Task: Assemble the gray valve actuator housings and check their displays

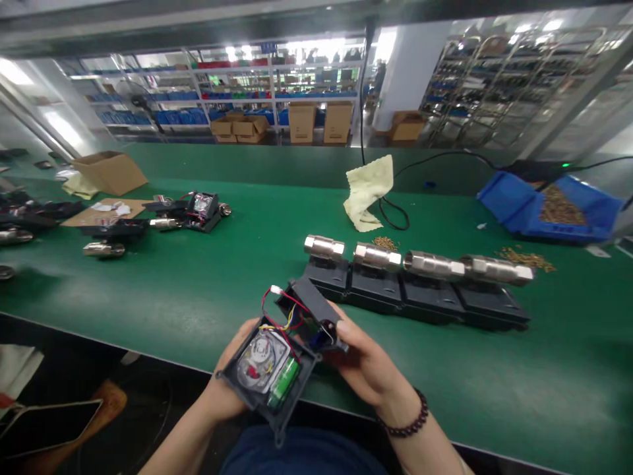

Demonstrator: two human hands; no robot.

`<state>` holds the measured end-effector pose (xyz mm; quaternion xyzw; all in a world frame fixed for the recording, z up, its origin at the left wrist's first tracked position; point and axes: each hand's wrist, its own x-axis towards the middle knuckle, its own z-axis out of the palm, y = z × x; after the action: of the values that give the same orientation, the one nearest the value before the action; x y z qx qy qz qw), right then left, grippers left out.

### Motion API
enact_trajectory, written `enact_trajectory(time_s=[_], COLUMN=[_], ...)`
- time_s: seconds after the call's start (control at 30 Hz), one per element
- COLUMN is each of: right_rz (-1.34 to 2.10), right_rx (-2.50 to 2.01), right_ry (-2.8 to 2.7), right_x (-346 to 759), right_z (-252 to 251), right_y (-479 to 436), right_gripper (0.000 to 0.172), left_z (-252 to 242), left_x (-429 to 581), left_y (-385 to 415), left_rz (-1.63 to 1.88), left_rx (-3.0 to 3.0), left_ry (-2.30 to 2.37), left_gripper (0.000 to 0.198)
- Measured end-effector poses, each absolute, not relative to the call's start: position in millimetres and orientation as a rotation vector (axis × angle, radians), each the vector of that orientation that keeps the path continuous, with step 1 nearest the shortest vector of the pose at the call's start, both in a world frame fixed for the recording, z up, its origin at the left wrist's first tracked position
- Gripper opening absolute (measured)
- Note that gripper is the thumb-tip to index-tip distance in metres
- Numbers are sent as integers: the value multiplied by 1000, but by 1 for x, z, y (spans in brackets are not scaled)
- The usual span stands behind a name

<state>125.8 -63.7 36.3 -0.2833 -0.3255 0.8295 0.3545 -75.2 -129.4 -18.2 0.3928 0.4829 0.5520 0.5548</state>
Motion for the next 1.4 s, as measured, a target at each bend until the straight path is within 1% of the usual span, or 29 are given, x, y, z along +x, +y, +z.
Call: enact_trajectory(time_s=[0.03, 0.13, 0.2, 0.27, 0.37, 0.4, 0.43, 0.5, 0.57, 0.63, 0.73, 0.83, 0.9, 1.0, 1.17, 1.27, 1.4], right_rz=[2079, 1950, 1901, 1882, 1912, 1925, 1933, 1931, 1941, 1958, 1969, 2030, 2072, 2102, 2102, 2076, 2099], right_rx=[-757, -796, -800, -782, -759, -753, -747, -733, -722, -706, -643, -590, -582, -583, -578, -613, -636], right_ry=[-872, -927, -920, -873, -794, -772, -750, -708, -680, -655, -624, -622, -620, -588, -551, -549, -550], right_x=[125, 114, 103, 92, 82, 81, 80, 80, 80, 80, 82, 84, 85, 83, 82, 85, 89], right_z=[41, 51, 54, 54, 49, 47, 45, 43, 41, 41, 41, 42, 41, 40, 39, 38, 38], right_y=[-59, -43, -35, -31, -31, -32, -33, -35, -36, -35, -32, -29, -28, -27, -28, -28, -30], right_gripper=[32, 41, 39, 37, 41, 44, 44, 43, 41, 40, 37, 35, 33, 32, 32, 32, 36], left_z=[-21, -26, -26, -23, -15, -12, -7, 6, 22, 38, 52, 54, 55, 64, 88, 98, 107], left_x=[-69, -49, -40, -44, -76, -90, -104, -125, -133, -129, -118, -117, -119, -118, -91, -73, -63], left_y=[-127, -122, -121, -124, -132, -134, -134, -129, -116, -98, -72, -56, -53, -56, -59, -56, -52], left_rz=[1320, 1371, 1365, 1281, 1061, 989, 975, 1111, 1318, 1433, 1328, 1282, 1335, 1382, 1512, 1510, 1385], left_rx=[952, 1030, 1080, 1194, 1480, 1561, 1621, 1726, 1851, 2087, 2608, 2870, 2910, 2902, 2586, 2377, 2254], left_ry=[1189, 1323, 1397, 1404, 1345, 1337, 1384, 1571, 1690, 1635, 1371, 1240, 1221, 1180, 1046, 958, 880], left_gripper=[43, 47, 49, 52, 57, 55, 47, 37, 36, 41, 40, 37, 29, 24, 10, 11, 10])
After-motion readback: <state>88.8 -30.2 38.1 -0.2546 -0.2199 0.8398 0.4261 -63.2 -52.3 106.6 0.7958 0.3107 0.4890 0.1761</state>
